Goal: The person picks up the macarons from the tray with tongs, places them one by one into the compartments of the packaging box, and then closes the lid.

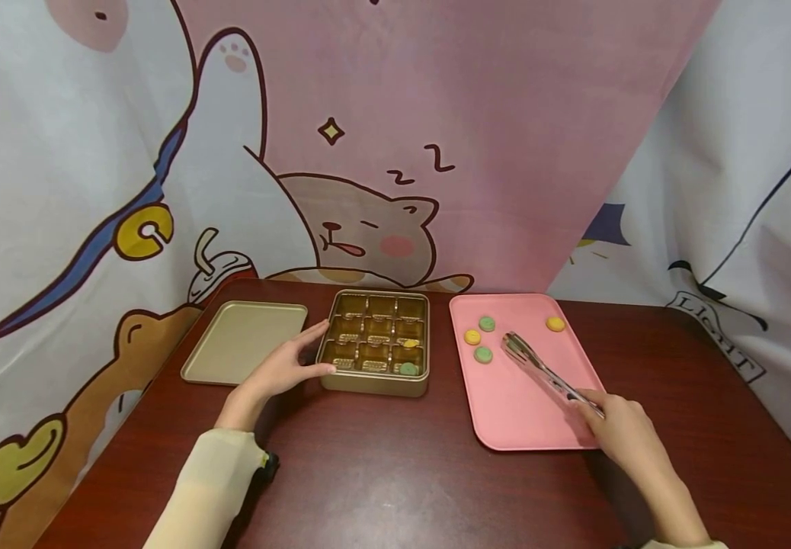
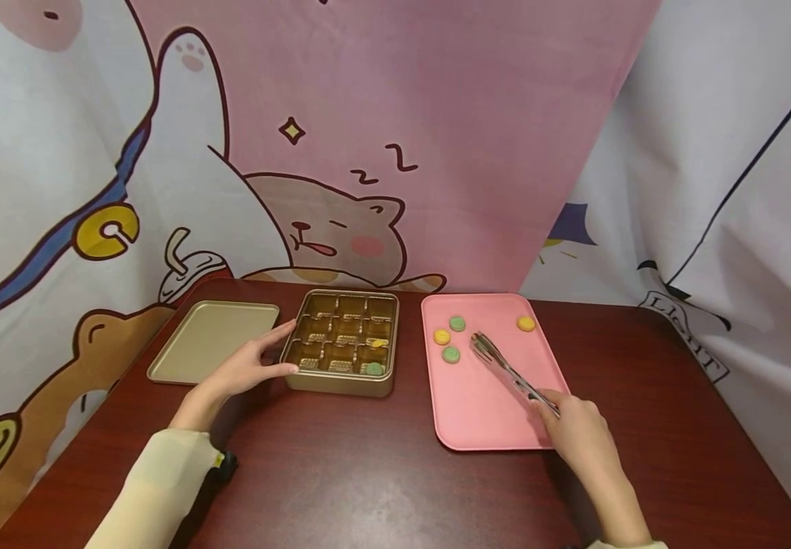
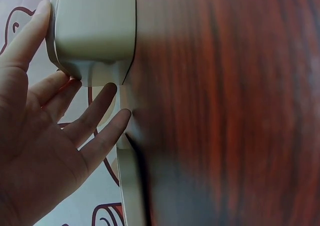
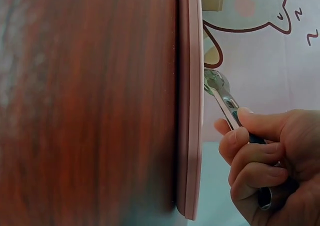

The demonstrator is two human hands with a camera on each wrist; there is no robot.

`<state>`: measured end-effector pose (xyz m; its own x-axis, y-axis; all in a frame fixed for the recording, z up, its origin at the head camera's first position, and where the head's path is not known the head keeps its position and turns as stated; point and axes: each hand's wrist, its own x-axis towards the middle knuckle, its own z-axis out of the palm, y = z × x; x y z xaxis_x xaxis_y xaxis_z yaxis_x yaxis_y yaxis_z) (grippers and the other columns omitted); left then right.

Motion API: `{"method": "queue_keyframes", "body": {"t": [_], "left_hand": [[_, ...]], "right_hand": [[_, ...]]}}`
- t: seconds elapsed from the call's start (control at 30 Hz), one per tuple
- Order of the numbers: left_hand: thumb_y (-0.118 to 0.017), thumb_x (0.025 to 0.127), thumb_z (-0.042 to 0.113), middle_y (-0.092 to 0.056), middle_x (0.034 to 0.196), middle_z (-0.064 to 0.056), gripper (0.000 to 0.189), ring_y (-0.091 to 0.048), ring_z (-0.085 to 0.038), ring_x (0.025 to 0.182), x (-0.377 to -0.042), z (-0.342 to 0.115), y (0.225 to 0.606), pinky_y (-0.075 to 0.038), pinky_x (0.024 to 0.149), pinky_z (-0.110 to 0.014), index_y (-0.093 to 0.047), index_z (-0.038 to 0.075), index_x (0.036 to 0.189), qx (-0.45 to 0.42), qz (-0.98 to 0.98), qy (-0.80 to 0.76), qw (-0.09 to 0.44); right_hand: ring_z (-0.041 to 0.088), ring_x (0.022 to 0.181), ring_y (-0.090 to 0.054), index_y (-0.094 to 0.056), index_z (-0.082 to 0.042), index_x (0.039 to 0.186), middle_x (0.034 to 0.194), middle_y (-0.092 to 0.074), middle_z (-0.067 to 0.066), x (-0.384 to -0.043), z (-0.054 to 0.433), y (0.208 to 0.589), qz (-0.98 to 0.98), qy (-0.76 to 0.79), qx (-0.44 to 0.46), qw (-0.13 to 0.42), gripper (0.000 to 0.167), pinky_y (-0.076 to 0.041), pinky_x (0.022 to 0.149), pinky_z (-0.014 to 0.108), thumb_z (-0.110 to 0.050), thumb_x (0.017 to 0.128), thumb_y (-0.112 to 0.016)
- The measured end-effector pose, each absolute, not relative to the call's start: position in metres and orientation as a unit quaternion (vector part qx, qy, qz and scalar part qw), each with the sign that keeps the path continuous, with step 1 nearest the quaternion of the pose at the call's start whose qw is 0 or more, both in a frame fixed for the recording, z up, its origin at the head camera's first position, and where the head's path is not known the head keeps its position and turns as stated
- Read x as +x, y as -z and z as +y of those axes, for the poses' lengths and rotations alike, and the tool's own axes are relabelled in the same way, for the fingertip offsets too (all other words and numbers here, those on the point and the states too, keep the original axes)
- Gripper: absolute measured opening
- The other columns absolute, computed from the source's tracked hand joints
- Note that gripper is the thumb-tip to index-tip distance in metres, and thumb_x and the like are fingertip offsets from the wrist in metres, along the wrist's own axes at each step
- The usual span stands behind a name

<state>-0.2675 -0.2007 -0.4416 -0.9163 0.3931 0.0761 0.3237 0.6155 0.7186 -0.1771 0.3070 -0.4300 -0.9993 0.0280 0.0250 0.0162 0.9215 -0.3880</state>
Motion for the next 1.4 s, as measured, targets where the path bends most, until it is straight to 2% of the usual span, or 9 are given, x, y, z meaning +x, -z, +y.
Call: {"method": "queue_keyframes", "body": {"t": [0.07, 0.13, 0.27, 0.37, 0.53, 0.83, 1.07, 1.27, 1.4], "left_hand": [[-0.075, 0.089, 0.030, -0.024, 0.165, -0.017, 0.086, -0.024, -0.041, 0.151, -0.268, -0.201, 0.442, -0.033, 0.114, -0.061, -0.029, 0.006, 0.157, 0.199, 0.895, -0.396, 0.046], [-0.076, 0.089, 0.030, -0.024, 0.165, -0.017, 0.086, -0.024, -0.041, 0.151, -0.269, -0.201, 0.442, -0.033, 0.114, -0.061, -0.029, 0.006, 0.157, 0.200, 0.894, -0.398, 0.046], [-0.076, 0.088, 0.032, -0.024, 0.165, -0.018, 0.088, -0.023, -0.042, 0.151, -0.271, -0.204, 0.440, -0.030, 0.115, -0.062, -0.029, 0.006, 0.157, 0.204, 0.894, -0.396, 0.046], [-0.076, 0.088, 0.033, -0.024, 0.165, -0.017, 0.088, -0.024, -0.041, 0.151, -0.272, -0.205, 0.439, -0.027, 0.116, -0.063, -0.028, 0.006, 0.157, 0.205, 0.895, -0.393, 0.047], [-0.077, 0.088, 0.031, -0.025, 0.165, -0.015, 0.088, -0.024, -0.039, 0.151, -0.272, -0.206, 0.440, -0.028, 0.117, -0.062, -0.029, 0.007, 0.157, 0.203, 0.895, -0.394, 0.048], [-0.077, 0.087, 0.034, -0.025, 0.165, -0.016, 0.089, -0.025, -0.040, 0.151, -0.271, -0.204, 0.442, -0.032, 0.115, -0.061, -0.029, 0.007, 0.157, 0.205, 0.895, -0.394, 0.047], [-0.077, 0.088, 0.033, -0.025, 0.165, -0.015, 0.088, -0.025, -0.039, 0.151, -0.271, -0.204, 0.444, -0.028, 0.117, -0.061, -0.029, 0.007, 0.157, 0.204, 0.895, -0.394, 0.044], [-0.076, 0.088, 0.033, -0.025, 0.164, -0.018, 0.087, -0.026, -0.041, 0.150, -0.270, -0.203, 0.443, -0.033, 0.114, -0.061, -0.030, 0.006, 0.157, 0.206, 0.895, -0.393, 0.042], [-0.075, 0.089, 0.035, -0.024, 0.165, -0.017, 0.087, -0.026, -0.041, 0.150, -0.270, -0.203, 0.444, -0.035, 0.112, -0.061, -0.029, 0.006, 0.157, 0.204, 0.897, -0.391, 0.044]], "right_hand": [[0.041, 0.085, -0.065, -0.066, 0.004, 0.124, 0.105, -0.067, 0.035, -0.176, 0.307, 0.430, -0.980, -0.198, -0.009, 0.024, 0.037, -0.049, 0.069, 0.053, -0.022, 0.098, -0.062], [0.041, 0.085, -0.066, -0.066, 0.003, 0.124, 0.098, -0.069, 0.032, -0.175, 0.306, 0.430, -0.979, -0.200, -0.008, 0.034, 0.037, -0.049, 0.070, 0.055, -0.023, 0.098, -0.062], [0.032, 0.075, -0.059, -0.066, 0.002, 0.125, 0.069, -0.061, 0.012, -0.173, 0.303, 0.431, -0.977, -0.209, -0.013, 0.043, 0.037, -0.045, 0.064, 0.045, -0.025, 0.100, -0.060], [0.023, 0.067, -0.051, -0.066, 0.002, 0.125, 0.060, -0.048, 0.000, -0.172, 0.299, 0.432, -0.975, -0.217, -0.019, 0.044, 0.038, -0.038, 0.060, 0.037, -0.025, 0.100, -0.060], [0.016, 0.058, -0.044, -0.065, 0.002, 0.126, 0.058, -0.051, -0.002, -0.172, 0.293, 0.429, -0.973, -0.227, -0.022, 0.044, 0.038, -0.032, 0.055, 0.030, -0.026, 0.100, -0.059], [0.016, 0.057, -0.043, -0.068, 0.001, 0.122, 0.057, -0.054, -0.002, -0.178, 0.285, 0.422, -0.972, -0.224, -0.013, 0.070, 0.034, -0.032, 0.054, 0.031, -0.024, 0.099, -0.061], [0.015, 0.054, -0.040, -0.070, -0.002, 0.118, 0.057, -0.052, -0.001, -0.183, 0.274, 0.418, -0.968, -0.233, -0.003, 0.091, 0.029, -0.030, 0.051, 0.029, -0.022, 0.099, -0.061], [0.014, 0.054, -0.040, -0.069, -0.002, 0.120, 0.058, -0.052, 0.000, -0.190, 0.264, 0.415, -0.965, -0.241, 0.010, 0.100, 0.030, -0.030, 0.049, 0.027, -0.022, 0.099, -0.062], [0.014, 0.053, -0.041, -0.071, -0.006, 0.110, 0.057, -0.051, -0.001, -0.196, 0.257, 0.413, -0.963, -0.244, 0.027, 0.115, 0.021, -0.031, 0.050, 0.028, -0.022, 0.099, -0.062]]}}
